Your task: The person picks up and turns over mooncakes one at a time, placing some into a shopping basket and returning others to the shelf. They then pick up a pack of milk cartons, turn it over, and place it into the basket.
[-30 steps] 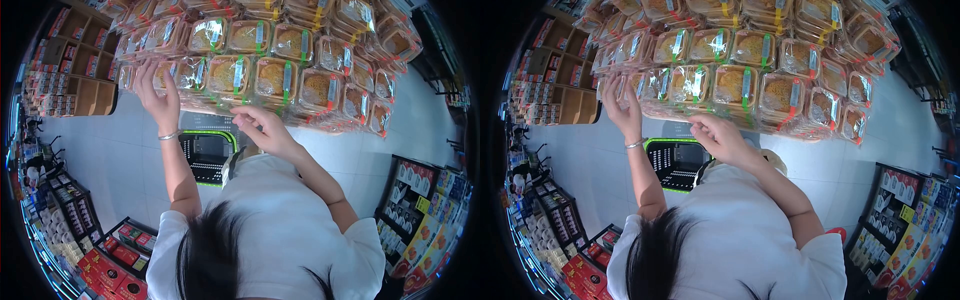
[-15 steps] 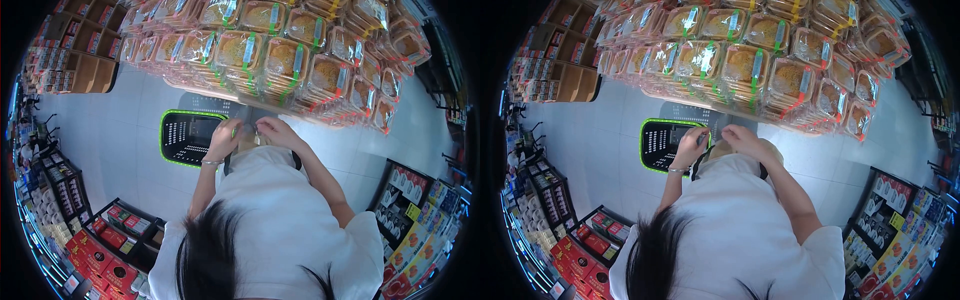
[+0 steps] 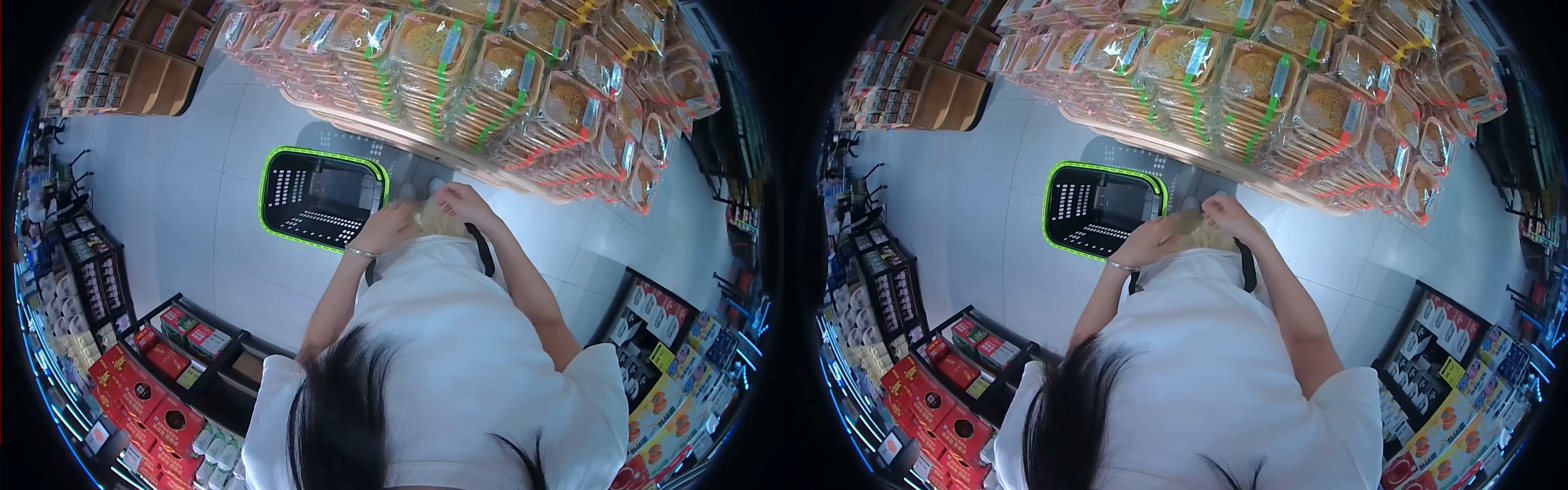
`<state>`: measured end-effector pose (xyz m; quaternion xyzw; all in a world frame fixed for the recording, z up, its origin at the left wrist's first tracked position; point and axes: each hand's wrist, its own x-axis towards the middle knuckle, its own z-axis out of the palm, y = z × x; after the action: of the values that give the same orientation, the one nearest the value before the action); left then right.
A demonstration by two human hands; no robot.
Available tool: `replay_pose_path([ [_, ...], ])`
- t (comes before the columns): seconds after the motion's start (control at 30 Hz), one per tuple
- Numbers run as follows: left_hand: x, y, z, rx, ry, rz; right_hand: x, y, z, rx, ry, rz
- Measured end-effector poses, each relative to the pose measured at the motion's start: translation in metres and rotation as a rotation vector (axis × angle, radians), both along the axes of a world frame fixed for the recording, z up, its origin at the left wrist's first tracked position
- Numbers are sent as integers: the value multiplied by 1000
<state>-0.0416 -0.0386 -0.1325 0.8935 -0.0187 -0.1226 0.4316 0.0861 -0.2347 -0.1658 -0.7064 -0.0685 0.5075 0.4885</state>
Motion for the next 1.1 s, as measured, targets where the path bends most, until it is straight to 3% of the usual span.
replay_pose_path([
  [0.17,-11,4,-9,74,188,-37,-21,-3,-15,-49,-58,30],
  [0.3,-23,-3,-16,82,177,3,-40,-17,-26,-77,-24,27],
  [0.37,-31,-12,-25,42,28,88,-44,-26,-38,-90,-6,9],
  [0.43,-34,-21,-36,54,156,95,-49,-47,-88,-227,-316,176],
  [0.47,-36,-27,-43,63,288,94,-49,-52,-89,-224,-320,185],
  [0.53,-52,-41,-77,104,280,82,-52,-68,-90,-340,-415,508],
  [0.57,-62,-51,-97,146,276,57,-57,-77,-98,-339,-418,517],
  [0.63,-74,-78,-121,277,525,-80,-72,-95,-114,-415,-332,823],
  [0.7,-100,-114,-145,336,668,-87,-98,-120,-120,-529,-360,935],
  [0.77,-134,-146,-161,296,647,-10,-125,-142,-105,-541,-541,1049],
  [0.87,-167,-171,-170,369,476,-19,-159,-175,-135,-464,-671,1052],
  [0.93,-181,-185,-163,277,457,246,-170,-185,-120,-413,-545,803],
  [1.03,-183,-192,-120,183,688,309,-192,-201,-117,-498,-452,749],
  [1.1,-204,-196,-115,85,726,119,-202,-211,-112,-495,-368,775],
])
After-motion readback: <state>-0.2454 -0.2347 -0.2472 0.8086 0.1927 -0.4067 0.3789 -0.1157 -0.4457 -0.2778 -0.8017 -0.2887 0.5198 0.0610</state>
